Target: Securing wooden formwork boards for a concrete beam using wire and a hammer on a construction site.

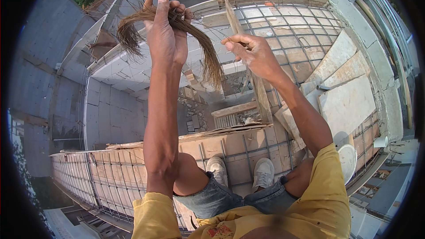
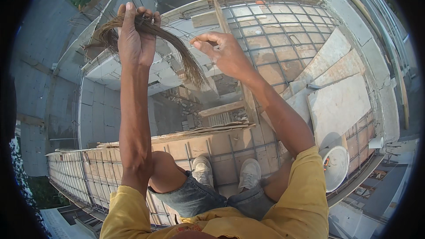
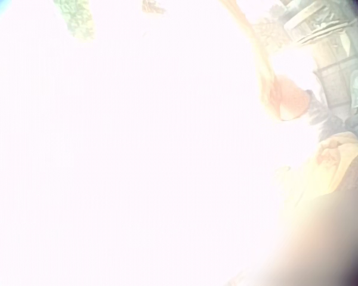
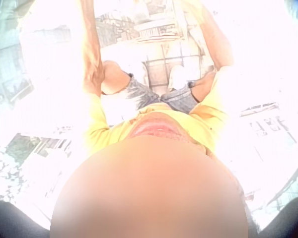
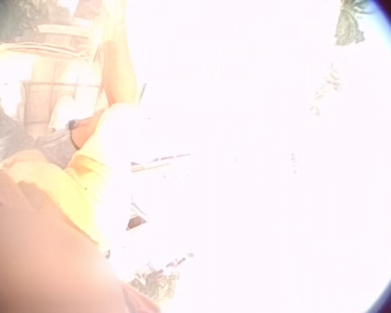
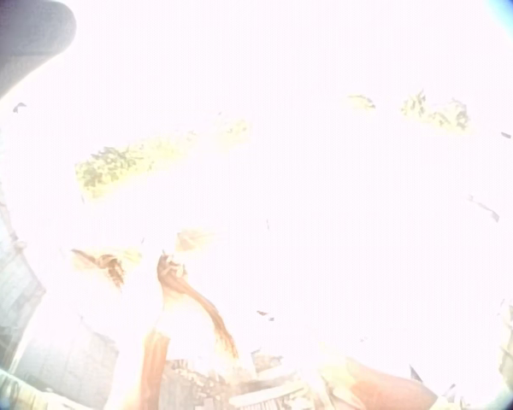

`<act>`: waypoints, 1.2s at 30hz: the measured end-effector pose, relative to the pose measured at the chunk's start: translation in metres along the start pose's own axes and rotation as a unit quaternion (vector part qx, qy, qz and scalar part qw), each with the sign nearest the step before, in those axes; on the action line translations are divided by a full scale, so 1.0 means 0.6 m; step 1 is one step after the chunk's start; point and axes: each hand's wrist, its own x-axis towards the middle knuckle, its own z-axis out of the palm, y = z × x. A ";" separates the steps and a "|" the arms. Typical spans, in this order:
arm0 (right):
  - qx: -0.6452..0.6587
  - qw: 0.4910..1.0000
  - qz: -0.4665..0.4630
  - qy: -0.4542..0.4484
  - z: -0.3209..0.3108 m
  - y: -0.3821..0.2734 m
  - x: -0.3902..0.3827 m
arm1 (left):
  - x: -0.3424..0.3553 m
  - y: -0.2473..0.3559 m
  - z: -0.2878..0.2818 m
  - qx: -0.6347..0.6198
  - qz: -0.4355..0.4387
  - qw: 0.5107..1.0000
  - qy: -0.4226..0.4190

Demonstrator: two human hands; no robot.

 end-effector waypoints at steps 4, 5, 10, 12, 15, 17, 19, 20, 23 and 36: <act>0.124 0.986 0.059 -0.091 -0.024 -0.042 -0.005 | 0.010 -0.004 -0.022 0.016 0.014 1.000 -0.011; 0.129 0.982 0.080 -0.108 -0.026 -0.055 -0.006 | 0.013 -0.004 -0.028 0.015 0.014 1.000 -0.012; 0.037 0.996 -0.068 -0.046 0.032 -0.045 -0.024 | 0.011 0.016 -0.040 -0.097 -0.072 0.992 0.026; -0.053 0.992 -0.096 -0.065 0.050 -0.044 -0.037 | 0.027 0.015 -0.086 -0.113 -0.098 0.988 0.035; -0.111 0.984 -0.031 -0.137 0.040 -0.083 -0.040 | 0.046 0.010 -0.128 -0.104 -0.151 0.975 0.123; -0.109 0.984 -0.019 -0.142 0.036 -0.085 -0.054 | 0.053 0.006 -0.135 -0.133 -0.205 0.956 0.161; -0.110 0.983 -0.004 -0.147 0.026 -0.098 -0.088 | 0.060 -0.003 -0.149 -0.158 -0.212 0.943 0.204; -0.118 0.974 0.041 -0.190 0.013 -0.118 -0.117 | 0.067 0.000 -0.163 -0.161 -0.199 0.936 0.243; -0.168 0.954 0.118 -0.218 -0.026 -0.133 -0.170 | 0.078 0.010 -0.208 -0.209 -0.214 0.902 0.311; -0.465 0.852 -0.078 -0.227 -0.136 -0.145 -0.254 | 0.092 0.049 -0.402 -0.176 -0.127 0.870 0.443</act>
